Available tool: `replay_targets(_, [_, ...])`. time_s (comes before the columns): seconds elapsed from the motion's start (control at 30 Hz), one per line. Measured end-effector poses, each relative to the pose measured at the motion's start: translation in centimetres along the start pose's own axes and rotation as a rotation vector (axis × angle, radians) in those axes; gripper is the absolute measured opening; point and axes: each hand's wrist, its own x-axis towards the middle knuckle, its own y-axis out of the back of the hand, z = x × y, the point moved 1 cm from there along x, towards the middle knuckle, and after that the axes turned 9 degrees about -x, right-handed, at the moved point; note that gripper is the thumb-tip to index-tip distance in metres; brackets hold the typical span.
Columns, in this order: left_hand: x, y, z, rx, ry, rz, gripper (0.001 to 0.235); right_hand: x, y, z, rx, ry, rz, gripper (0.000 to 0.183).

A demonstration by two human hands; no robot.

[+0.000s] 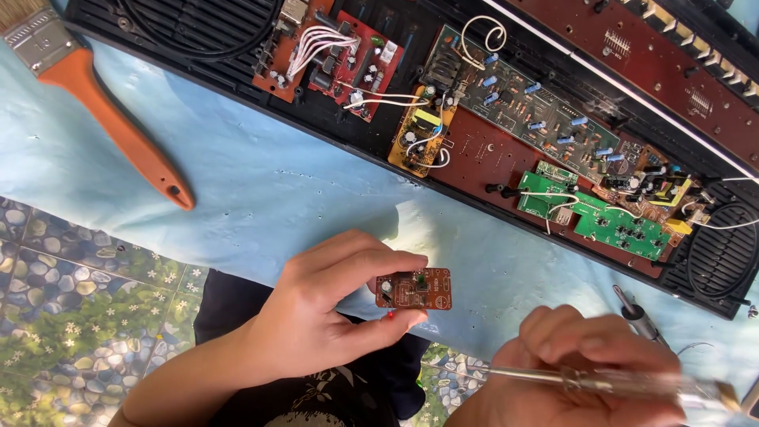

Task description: The person uses a soldering iron to work on a small circuit board held in their hands. They then place the board on the table and continue soldering specific components while surrounded by various electronic parts and tools.

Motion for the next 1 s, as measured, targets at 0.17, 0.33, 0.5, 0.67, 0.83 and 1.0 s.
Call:
replay_targets(0.17, [-0.1,0.3,-0.3,-0.056,0.011,-0.038,0.038,-2.2,3.1,1.9,-0.012,0.127,-0.052,0.038])
replay_targets(0.33, [0.0,0.4,-0.4,-0.059,0.018,-0.057,0.036,-4.6,4.9,3.8,-0.238,0.205,0.002,0.028])
replay_targets(0.5, [0.1,0.5,-0.4,-0.052,0.001,-0.08,0.033,-5.1,4.5,2.5,-0.248,0.181,-0.165,0.013])
replay_targets(0.67, [0.2,0.5,-0.3,-0.055,-0.013,-0.07,0.031,-5.2,4.4,2.9,-0.143,0.07,-0.188,0.032])
replay_targets(0.83, [0.2,0.5,-0.3,-0.055,-0.021,-0.059,0.029,-4.4,3.8,5.5,-0.07,0.226,-0.154,0.033])
replay_targets(1.0, [-0.1,0.5,-0.7,-0.048,0.012,-0.065,0.031,-5.2,5.5,6.0,-0.005,0.155,-0.217,0.025])
